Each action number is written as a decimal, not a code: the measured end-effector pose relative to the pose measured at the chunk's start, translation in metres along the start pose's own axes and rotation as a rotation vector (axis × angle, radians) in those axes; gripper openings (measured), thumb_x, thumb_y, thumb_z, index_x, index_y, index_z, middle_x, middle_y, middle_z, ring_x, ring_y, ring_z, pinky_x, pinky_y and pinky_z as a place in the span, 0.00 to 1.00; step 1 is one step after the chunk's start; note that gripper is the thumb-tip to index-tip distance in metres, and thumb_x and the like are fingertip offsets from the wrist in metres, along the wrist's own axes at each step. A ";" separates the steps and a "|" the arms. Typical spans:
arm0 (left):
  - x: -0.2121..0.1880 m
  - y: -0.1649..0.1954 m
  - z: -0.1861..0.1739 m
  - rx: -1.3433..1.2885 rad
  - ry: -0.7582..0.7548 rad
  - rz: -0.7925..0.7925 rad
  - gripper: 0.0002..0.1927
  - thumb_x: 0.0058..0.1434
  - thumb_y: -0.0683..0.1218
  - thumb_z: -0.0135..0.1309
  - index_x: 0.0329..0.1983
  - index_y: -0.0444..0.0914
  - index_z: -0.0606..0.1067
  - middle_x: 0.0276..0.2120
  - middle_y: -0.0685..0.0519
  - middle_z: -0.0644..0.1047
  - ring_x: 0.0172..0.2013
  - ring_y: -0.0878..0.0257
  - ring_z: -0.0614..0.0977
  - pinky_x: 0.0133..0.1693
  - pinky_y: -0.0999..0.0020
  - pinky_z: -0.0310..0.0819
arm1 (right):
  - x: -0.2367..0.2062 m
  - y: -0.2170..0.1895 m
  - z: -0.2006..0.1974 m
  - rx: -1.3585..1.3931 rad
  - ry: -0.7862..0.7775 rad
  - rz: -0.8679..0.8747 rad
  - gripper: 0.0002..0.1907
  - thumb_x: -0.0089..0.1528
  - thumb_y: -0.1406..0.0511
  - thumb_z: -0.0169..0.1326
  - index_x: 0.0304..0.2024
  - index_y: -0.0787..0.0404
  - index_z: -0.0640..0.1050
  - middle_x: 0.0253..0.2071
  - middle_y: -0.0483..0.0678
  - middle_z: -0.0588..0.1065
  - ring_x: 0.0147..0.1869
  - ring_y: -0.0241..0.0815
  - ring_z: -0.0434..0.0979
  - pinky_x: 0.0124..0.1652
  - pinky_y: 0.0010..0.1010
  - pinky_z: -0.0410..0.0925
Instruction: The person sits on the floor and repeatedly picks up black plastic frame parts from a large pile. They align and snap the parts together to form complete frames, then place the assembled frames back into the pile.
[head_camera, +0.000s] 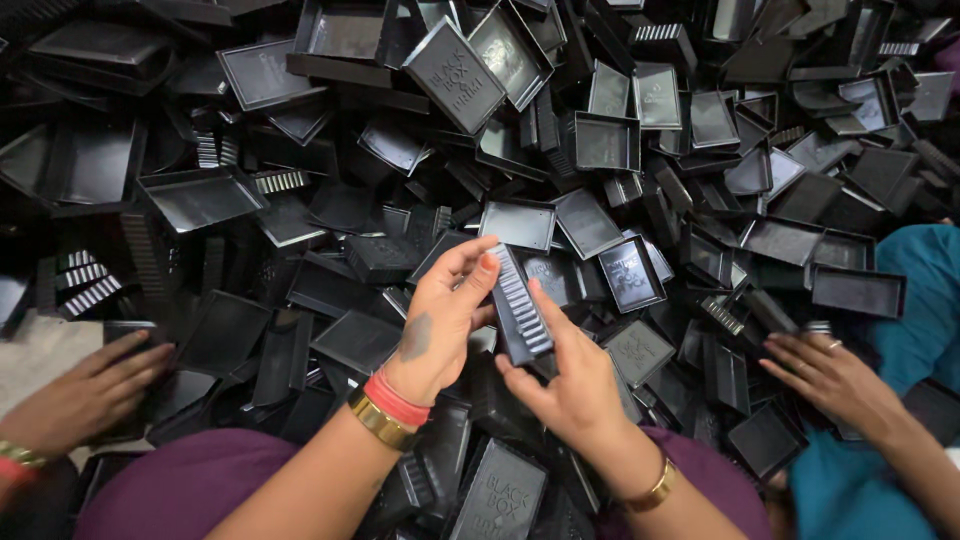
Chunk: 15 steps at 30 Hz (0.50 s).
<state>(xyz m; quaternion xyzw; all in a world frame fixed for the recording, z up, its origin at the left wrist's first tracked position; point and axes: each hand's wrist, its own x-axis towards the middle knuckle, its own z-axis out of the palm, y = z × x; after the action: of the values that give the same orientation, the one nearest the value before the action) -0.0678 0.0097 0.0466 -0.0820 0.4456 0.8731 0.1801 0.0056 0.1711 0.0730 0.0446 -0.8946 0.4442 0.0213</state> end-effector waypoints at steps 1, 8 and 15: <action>0.000 -0.001 -0.001 -0.017 -0.009 -0.007 0.25 0.65 0.53 0.56 0.61 0.35 0.73 0.48 0.52 0.77 0.47 0.65 0.80 0.46 0.63 0.80 | 0.000 0.002 0.002 0.023 0.055 0.013 0.40 0.55 0.62 0.65 0.68 0.64 0.67 0.50 0.52 0.81 0.52 0.39 0.83 0.51 0.29 0.74; -0.001 0.004 0.001 0.102 -0.062 -0.066 0.27 0.64 0.56 0.56 0.61 0.37 0.72 0.50 0.53 0.78 0.49 0.64 0.80 0.48 0.62 0.78 | -0.002 0.025 -0.006 0.460 0.081 0.070 0.31 0.63 0.65 0.59 0.67 0.67 0.67 0.56 0.49 0.77 0.58 0.37 0.77 0.57 0.29 0.71; -0.008 0.006 0.006 0.160 -0.066 -0.154 0.29 0.59 0.47 0.61 0.64 0.40 0.68 0.50 0.54 0.73 0.47 0.63 0.80 0.45 0.63 0.78 | 0.004 0.032 -0.007 1.189 -0.036 0.188 0.23 0.70 0.67 0.53 0.66 0.66 0.65 0.61 0.56 0.68 0.65 0.45 0.67 0.66 0.38 0.60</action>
<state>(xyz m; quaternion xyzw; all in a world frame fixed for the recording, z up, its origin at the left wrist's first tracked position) -0.0632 0.0091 0.0571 -0.0726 0.5003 0.8205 0.2670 -0.0013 0.1957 0.0516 -0.0228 -0.4929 0.8676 -0.0616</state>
